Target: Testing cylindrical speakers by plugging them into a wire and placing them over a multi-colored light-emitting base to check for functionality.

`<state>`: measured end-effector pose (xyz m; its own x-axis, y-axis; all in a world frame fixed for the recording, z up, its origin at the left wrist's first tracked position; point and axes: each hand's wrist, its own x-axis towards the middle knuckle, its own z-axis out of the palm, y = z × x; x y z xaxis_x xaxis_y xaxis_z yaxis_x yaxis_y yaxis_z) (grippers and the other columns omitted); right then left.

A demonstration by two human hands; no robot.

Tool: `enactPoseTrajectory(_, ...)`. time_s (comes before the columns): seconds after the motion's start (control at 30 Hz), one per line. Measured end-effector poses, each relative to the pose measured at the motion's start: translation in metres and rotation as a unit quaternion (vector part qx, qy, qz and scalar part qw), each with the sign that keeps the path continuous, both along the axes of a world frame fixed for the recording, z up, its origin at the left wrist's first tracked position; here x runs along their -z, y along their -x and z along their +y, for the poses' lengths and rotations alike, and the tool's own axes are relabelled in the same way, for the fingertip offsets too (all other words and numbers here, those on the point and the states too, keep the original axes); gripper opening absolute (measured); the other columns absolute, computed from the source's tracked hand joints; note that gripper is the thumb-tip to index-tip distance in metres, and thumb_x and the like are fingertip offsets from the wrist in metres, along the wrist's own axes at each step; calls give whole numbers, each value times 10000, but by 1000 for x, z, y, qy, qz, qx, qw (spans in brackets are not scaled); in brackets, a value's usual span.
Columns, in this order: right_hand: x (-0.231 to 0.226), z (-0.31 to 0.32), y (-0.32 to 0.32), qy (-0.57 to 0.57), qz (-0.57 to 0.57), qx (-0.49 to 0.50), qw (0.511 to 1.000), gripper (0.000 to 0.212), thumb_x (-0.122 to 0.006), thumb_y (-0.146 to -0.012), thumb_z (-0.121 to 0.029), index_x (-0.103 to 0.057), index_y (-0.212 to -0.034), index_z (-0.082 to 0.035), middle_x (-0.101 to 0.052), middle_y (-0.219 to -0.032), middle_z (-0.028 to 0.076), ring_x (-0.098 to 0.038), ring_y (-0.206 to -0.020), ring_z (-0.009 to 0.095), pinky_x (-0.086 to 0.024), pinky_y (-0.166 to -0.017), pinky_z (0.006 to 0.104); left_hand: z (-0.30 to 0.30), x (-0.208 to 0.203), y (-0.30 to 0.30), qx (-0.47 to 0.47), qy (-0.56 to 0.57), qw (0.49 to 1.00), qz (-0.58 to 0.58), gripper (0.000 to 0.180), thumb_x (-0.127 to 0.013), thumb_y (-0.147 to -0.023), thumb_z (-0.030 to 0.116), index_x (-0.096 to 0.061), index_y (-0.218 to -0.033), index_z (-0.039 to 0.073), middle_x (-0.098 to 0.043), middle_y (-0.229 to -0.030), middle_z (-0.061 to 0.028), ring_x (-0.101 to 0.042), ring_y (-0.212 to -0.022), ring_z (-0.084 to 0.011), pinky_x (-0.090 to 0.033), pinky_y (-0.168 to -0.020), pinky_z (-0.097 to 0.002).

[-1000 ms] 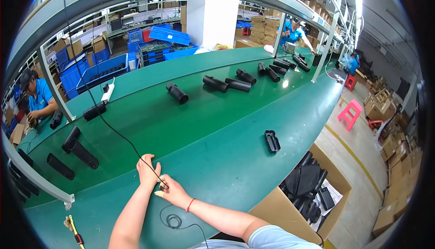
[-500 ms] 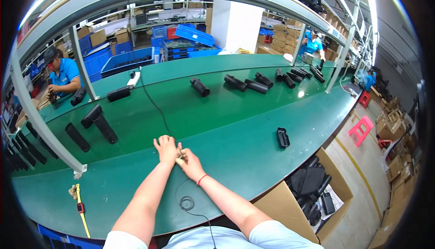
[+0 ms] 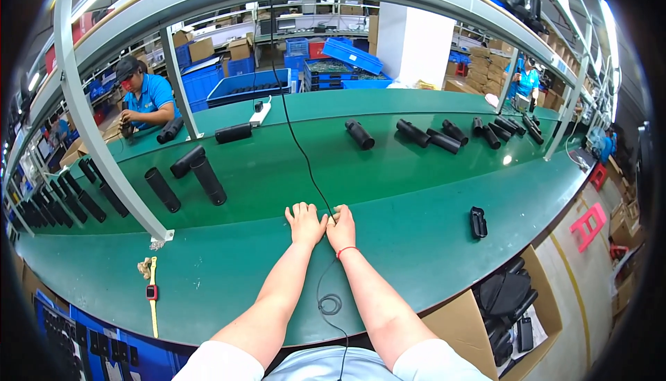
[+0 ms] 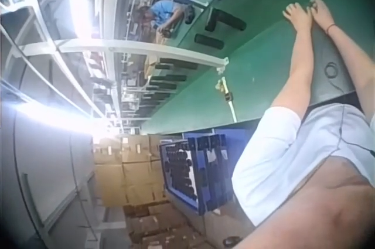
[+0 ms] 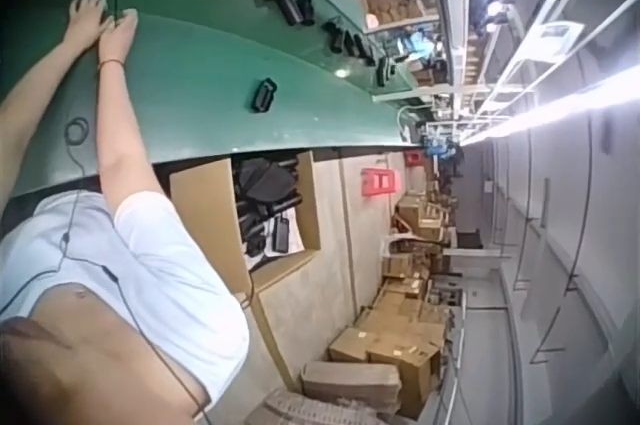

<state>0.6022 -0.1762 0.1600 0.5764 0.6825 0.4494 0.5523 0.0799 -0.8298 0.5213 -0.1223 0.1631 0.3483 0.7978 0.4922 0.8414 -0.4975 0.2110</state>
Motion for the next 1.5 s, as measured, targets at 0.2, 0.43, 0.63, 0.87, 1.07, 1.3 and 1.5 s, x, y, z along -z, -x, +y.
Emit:
enactPoseTrajectory(0.2, 1, 5, 2, 30, -21, 26, 999, 291, -539, -713, 7, -458, -992, 12, -523, -864, 149, -522, -686, 263, -448, -650, 351, 4, 4, -2, 1, 4, 1000, -6, 367, -564, -738, 346, -548, -899, 16, -485, -976, -157, -408, -985, -295, -232, -961, -500)
enactPoseTrajectory(0.43, 0, 6, 1, 40, -41, 55, 997, 308, -553, -716, 7, -448, -1005, 7, -509, -908, 154, -525, -741, 280, -452, -693, 352, 1, 2, -3, 3, 7, 1000, -11, 386, -559, -733, 362, -548, -896, 13, -486, -973, -163, -408, -959, -299, -267, -916, -466)
enactPoseTrajectory(0.63, -3, 5, -2, 38, -39, 49, 997, 316, -557, -720, 6, -441, -1013, 9, -489, -957, 163, -521, -793, 296, -451, -726, 349, 0, -2, -3, 3, 16, 1000, -9, 424, -545, -731, 391, -546, -891, -1, -484, -960, -172, -407, -920, -304, -295, -861, -423)
enactPoseTrajectory(0.87, 0, 7, -4, 42, -63, 39, 996, 319, -554, -713, 15, -455, -1016, 14, -473, -974, 172, -516, -813, 306, -447, -742, 354, 3, 1, -5, -5, 26, 1000, -15, 448, -532, -734, 402, -540, -891, -18, -479, -948, -182, -406, -905, -305, -305, -841, -400)
enactPoseTrajectory(1.07, 4, 10, -7, 47, -110, 35, 992, 319, -543, -696, 35, -474, -1008, 18, -462, -986, 176, -512, -824, 313, -444, -753, 356, 0, 4, -4, -2, 17, 999, -30, 457, -532, -734, 405, -538, -893, -24, -476, -948, -187, -409, -903, -307, -327, -828, -389)
enactPoseTrajectory(1.3, 6, 14, -8, 32, -123, 33, 991, 323, -526, -681, 51, -479, -1000, 22, -460, -993, 175, -511, -829, 321, -445, -760, 358, -1, 4, -3, 4, 13, 999, -45, 446, -541, -732, 396, -540, -895, -19, -477, -952, -176, -420, -896, -297, -348, -809, -382)
enactPoseTrajectory(1.5, -3, 10, -7, 39, -124, 25, 991, 323, -524, -680, 48, -476, -999, 26, -460, -999, 176, -510, -838, 328, -445, -768, 358, -4, -2, 0, 26, 12, 999, -40, 404, -546, -738, 368, -547, -908, 2, -480, -952, -157, -422, -899, -285, -341, -818, -379)
